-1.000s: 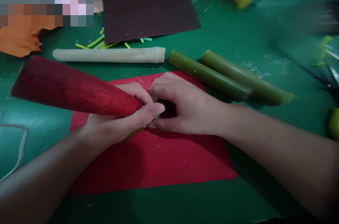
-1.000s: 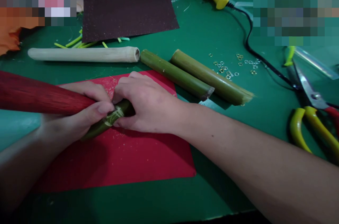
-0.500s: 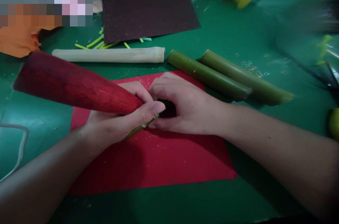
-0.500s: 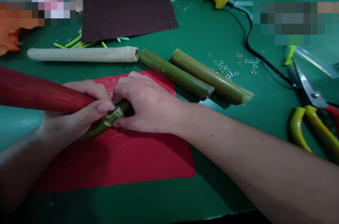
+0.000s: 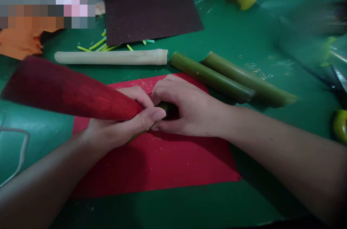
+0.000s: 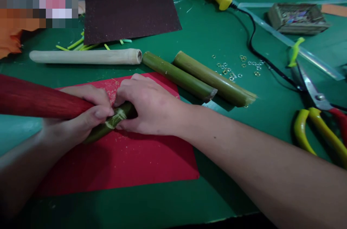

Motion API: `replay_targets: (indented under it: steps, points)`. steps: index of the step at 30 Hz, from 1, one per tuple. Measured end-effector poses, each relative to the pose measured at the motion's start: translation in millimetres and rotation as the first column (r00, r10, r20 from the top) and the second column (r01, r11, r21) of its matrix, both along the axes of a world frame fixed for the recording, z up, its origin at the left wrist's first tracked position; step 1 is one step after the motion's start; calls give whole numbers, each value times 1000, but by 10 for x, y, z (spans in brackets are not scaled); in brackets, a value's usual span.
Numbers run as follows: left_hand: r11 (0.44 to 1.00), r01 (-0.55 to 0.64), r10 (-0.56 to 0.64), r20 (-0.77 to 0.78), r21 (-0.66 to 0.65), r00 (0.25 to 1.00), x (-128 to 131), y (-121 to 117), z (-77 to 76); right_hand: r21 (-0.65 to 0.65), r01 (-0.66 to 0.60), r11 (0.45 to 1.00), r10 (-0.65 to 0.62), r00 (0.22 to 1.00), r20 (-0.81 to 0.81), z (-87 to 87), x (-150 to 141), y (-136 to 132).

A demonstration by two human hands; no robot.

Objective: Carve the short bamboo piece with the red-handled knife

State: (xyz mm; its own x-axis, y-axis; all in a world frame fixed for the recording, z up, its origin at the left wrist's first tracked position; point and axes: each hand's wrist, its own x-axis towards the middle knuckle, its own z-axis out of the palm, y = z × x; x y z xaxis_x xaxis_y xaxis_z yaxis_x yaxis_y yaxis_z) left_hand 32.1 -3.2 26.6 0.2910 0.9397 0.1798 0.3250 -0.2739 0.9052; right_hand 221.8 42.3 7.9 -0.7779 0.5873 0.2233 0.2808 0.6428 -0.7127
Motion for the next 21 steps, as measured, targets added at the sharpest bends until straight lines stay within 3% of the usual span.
replay_targets:
  steps: [11,21]
  points:
    - [1000,26,-26,-34,-8,999,6,13,23,14,6,1000,-6,1000,12,4,-7,-4]
    - [998,-9,11,25,-64,1000,46,24,-6,4,-4,1000,4,1000,-2,12,-16,-3]
